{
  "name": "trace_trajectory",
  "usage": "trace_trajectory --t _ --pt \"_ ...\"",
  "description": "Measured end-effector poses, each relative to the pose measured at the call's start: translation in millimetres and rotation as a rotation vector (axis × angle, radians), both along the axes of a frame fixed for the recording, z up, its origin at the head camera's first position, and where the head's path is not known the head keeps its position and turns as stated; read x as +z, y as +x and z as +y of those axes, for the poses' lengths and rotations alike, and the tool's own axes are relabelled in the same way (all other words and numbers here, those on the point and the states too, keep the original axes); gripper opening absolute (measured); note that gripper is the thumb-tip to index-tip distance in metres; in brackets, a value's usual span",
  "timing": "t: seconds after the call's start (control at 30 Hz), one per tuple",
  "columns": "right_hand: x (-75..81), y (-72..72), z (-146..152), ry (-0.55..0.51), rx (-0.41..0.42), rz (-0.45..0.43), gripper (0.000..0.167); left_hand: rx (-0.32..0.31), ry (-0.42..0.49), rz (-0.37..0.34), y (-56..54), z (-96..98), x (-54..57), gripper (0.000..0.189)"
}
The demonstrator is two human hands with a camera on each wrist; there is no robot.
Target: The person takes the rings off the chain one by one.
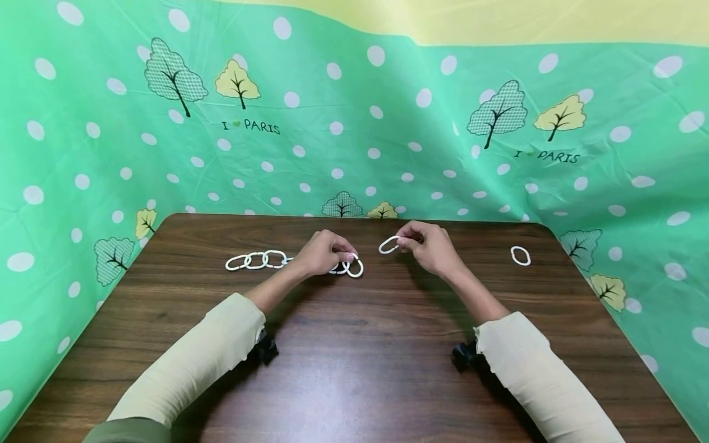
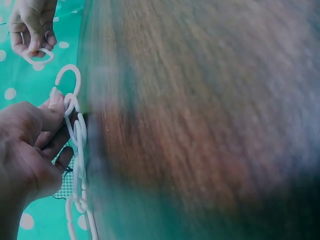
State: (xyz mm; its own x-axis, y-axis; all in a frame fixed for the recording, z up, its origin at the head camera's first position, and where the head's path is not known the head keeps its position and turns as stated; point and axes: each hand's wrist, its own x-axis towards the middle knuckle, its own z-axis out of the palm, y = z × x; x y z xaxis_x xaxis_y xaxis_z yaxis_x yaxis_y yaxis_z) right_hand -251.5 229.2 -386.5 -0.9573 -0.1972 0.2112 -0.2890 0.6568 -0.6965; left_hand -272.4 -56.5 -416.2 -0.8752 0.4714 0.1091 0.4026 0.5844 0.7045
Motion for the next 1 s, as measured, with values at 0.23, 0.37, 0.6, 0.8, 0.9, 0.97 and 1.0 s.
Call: trace_trajectory --t 0.23,0.37,0.6,0.8,0.9,0.97,1.0 --pt "1.2 0.3 10.1 0.01 -0.015 -0.028 0.01 -0.004 -0.004 -0.002 -1.1 -0.2 1.6 0.013" --pt "1.6 0.7 13.5 0.012 -0.017 -0.033 0.009 0.003 0.005 -0.009 -0.8 -1.3 2.6 0.012" --pt "-0.7 2.1 17.0 0.013 -0.013 -0.043 0.009 0.007 0.026 -0.019 0.7 -2.1 5.0 0.013" --pt "-1.7 4.4 21.8 0.004 -0.022 -0.048 0.01 0.016 0.042 0.038 0.1 -1.2 4.6 0.012" --pt "-0.9 5.4 24.8 -0.001 -0.025 -0.053 0.01 0.026 0.048 0.065 0.4 -1.3 4.9 0.011" --pt "-1.4 5.7 27.0 -0.001 -0.024 -0.062 0.011 0.03 0.053 0.069 0.6 -1.7 5.1 0.011" --pt "-1.8 5.9 28.2 0.002 -0.025 -0.069 0.011 0.03 0.053 0.069 0.6 -1.9 5.0 0.011"
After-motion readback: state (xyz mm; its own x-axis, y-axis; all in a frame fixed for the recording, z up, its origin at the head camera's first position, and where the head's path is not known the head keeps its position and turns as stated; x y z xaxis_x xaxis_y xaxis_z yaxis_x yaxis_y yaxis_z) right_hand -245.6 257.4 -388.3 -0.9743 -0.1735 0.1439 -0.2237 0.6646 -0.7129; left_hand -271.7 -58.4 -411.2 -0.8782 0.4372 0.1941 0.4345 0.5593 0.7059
